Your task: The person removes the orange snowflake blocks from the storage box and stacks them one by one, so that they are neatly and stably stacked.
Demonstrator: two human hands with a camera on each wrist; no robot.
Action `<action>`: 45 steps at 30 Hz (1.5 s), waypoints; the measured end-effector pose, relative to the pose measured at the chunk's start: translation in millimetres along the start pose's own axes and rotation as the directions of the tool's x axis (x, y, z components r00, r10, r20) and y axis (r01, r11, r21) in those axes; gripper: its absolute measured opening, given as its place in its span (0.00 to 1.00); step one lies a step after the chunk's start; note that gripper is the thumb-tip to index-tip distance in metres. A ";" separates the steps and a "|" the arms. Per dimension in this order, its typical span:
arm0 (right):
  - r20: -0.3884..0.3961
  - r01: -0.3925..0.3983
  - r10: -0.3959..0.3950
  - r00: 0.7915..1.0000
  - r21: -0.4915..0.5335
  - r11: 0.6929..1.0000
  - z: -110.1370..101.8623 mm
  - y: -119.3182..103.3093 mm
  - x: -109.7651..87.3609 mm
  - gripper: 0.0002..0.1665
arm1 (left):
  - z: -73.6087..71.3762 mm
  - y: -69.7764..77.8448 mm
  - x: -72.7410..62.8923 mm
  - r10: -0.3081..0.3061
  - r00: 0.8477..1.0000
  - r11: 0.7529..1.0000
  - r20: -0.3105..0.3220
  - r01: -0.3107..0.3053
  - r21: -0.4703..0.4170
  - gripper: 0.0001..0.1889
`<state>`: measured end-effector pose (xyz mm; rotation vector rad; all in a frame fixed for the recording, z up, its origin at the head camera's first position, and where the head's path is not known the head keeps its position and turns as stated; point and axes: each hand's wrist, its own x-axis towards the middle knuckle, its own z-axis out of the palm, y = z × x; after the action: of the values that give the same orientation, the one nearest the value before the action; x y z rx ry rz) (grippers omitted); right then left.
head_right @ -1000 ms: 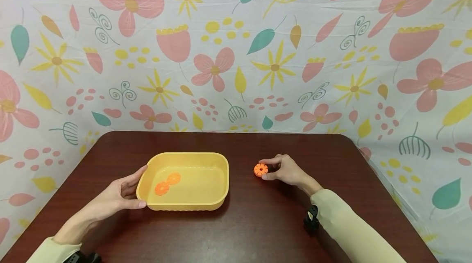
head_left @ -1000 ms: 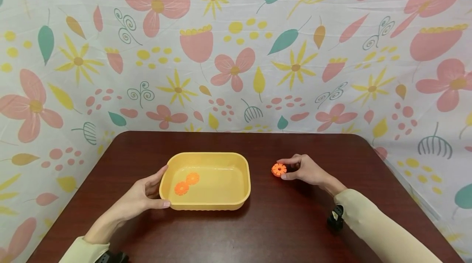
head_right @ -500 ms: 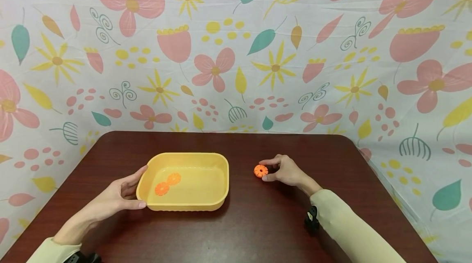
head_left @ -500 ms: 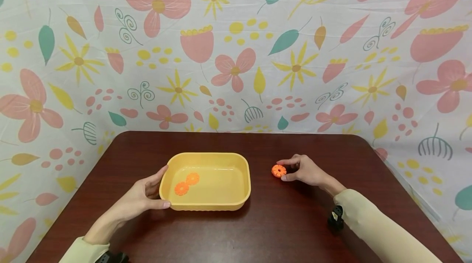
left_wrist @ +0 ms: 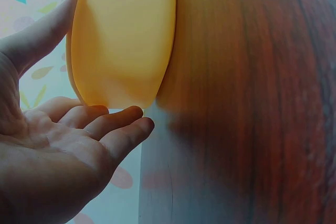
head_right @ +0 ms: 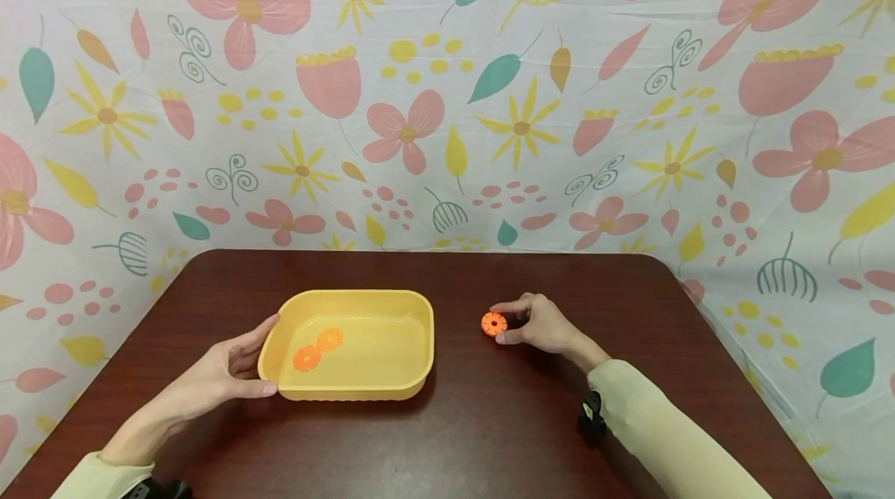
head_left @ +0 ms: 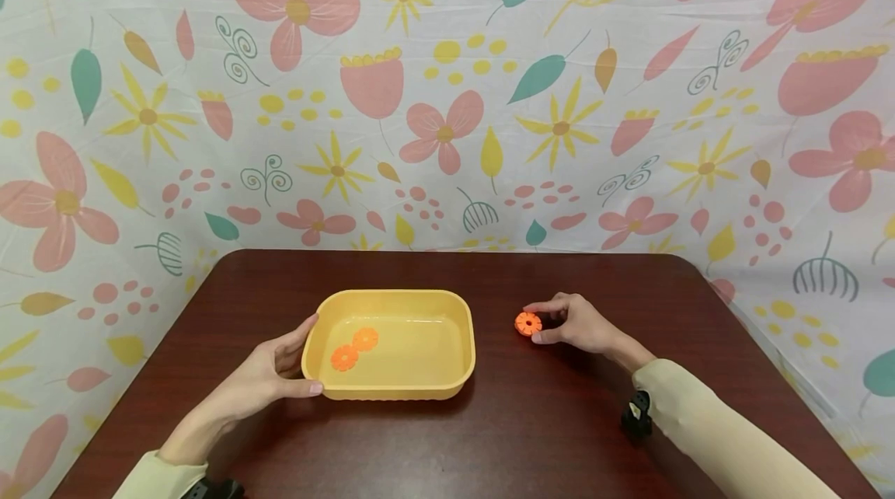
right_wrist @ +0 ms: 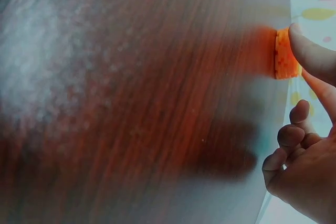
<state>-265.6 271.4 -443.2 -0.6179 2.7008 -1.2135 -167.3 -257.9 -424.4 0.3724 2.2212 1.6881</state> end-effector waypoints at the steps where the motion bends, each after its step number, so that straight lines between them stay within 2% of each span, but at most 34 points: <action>1: 0.001 0.000 0.000 1.000 -0.003 1.000 0.2 -0.4 0.0 0.31 | 0.1 0.1 -0.1 -0.001 1.000 1.000 0.000 0.001 -0.002 0.56; 8: -0.003 0.007 -0.007 1.000 -0.014 1.000 -0.1 -2.9 -0.5 0.31 | -0.9 2.0 -1.8 0.027 1.000 1.000 0.014 -0.027 -0.014 0.55; 16: -0.008 0.018 -0.018 1.000 0.008 1.000 -0.4 -3.9 -1.3 0.32 | -0.3 0.0 -1.1 -0.001 1.000 1.000 -0.001 0.001 -0.021 0.56; 18: -0.010 0.020 -0.020 1.000 0.011 1.000 -0.9 -3.8 -1.4 0.33 | -0.8 0.0 -1.5 0.009 1.000 1.000 0.003 -0.009 -0.015 0.56; 23: -0.007 0.015 -0.015 1.000 -0.007 1.000 -4.3 -3.3 -1.6 0.34 | -1.6 -0.3 -2.1 0.025 1.000 1.000 0.011 -0.025 -0.012 0.55; 28: 0.005 0.008 -0.008 1.000 -0.041 0.999 -9.9 -10.3 0.2 0.32 | -0.4 -2.1 -0.5 0.010 1.000 1.000 0.005 -0.010 -0.018 0.56; 31: 0.014 0.022 -0.021 1.000 -0.053 0.998 -13.1 -22.2 3.1 0.30 | 0.0 -3.1 0.0 0.006 1.000 1.000 0.000 -0.006 -0.013 0.56; 38: 0.073 0.115 -0.109 0.991 -0.079 0.990 -12.3 -62.8 21.8 0.22 | -1.5 -2.4 -0.5 0.026 1.000 0.999 0.006 -0.026 -0.030 0.55; 45: 0.150 0.229 -0.218 0.964 -0.060 0.972 13.9 -108.4 47.5 0.21 | -1.0 -3.4 0.3 0.020 1.000 0.999 0.000 -0.020 -0.029 0.56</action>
<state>-270.7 177.7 -369.7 -1.0042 2.6224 -1.0676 -168.1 -259.5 -427.4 0.3887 2.1979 1.7285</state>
